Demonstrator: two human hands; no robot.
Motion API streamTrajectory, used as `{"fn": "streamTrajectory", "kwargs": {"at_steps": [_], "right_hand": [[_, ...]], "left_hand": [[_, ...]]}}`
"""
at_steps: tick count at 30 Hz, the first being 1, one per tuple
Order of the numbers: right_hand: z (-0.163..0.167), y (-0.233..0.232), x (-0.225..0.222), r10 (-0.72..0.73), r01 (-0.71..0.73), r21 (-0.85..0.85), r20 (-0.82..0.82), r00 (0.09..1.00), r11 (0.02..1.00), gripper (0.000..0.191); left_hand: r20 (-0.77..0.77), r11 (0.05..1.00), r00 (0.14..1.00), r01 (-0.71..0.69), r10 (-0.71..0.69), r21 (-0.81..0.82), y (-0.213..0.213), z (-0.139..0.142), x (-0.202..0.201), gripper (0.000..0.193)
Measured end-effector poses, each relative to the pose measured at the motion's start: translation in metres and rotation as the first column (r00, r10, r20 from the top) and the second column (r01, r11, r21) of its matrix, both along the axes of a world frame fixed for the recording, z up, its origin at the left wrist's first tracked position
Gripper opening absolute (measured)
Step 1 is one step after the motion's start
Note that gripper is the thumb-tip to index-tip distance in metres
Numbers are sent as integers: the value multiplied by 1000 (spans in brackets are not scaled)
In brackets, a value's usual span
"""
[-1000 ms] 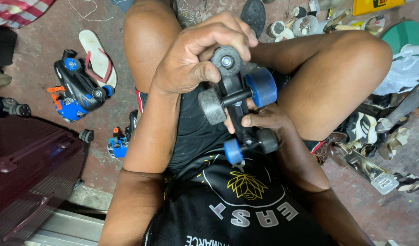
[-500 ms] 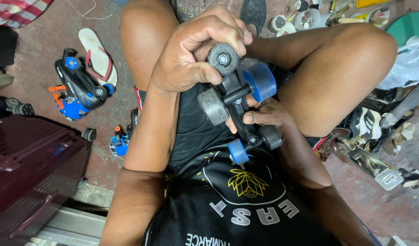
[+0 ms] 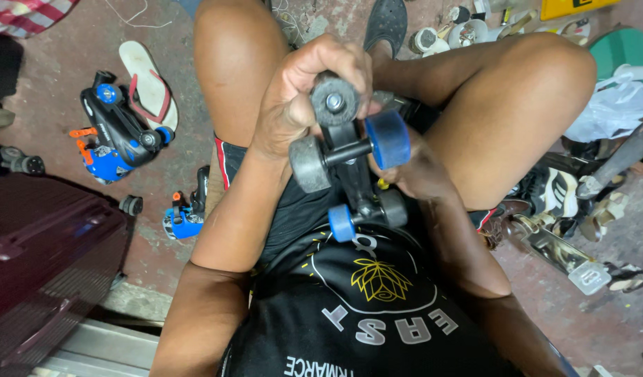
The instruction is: The person sits on the floor and uses a screwdriver and a hammer to adjust the wheel axle of a rollerblade. They repeatedly tighten the axle nut and tap the wheel hub with the hammer.
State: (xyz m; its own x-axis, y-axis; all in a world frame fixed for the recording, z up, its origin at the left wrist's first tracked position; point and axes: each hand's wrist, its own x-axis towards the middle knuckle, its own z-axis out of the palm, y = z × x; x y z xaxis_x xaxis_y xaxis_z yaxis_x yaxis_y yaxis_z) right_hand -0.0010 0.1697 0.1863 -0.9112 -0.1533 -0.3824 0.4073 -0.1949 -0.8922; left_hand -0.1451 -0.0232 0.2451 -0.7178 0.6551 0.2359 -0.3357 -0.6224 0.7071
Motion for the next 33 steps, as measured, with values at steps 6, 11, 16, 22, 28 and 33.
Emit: {"fn": "streamTrajectory", "kwargs": {"at_steps": [6,11,16,22,28,33], "right_hand": [[52,7,-3,-224,220,-153,-10,975,964,98],[116,26,-12,-237,274,198,-192,952,941,97],[118,9,-16,-226,217,-68,-174,958,974,75],[91,-20,-31,-221,186,-130,-360,907,974,56],[112,-20,-29,-226,236,-42,-496,838,971,45],[163,-6,-34,103,170,533,-444,890,829,28]], "left_hand": [[-19,992,998,59,-61,-111,-18,-4,10,73],[56,980,986,163,-158,-117,-18,-17,22,70],[103,981,987,138,-124,-135,-21,-27,28,68],[72,974,996,75,-62,-212,-36,-26,25,66],[32,967,999,35,-28,-252,-40,-30,28,59],[0,955,1000,4,-4,-298,-36,-30,31,50]]}}
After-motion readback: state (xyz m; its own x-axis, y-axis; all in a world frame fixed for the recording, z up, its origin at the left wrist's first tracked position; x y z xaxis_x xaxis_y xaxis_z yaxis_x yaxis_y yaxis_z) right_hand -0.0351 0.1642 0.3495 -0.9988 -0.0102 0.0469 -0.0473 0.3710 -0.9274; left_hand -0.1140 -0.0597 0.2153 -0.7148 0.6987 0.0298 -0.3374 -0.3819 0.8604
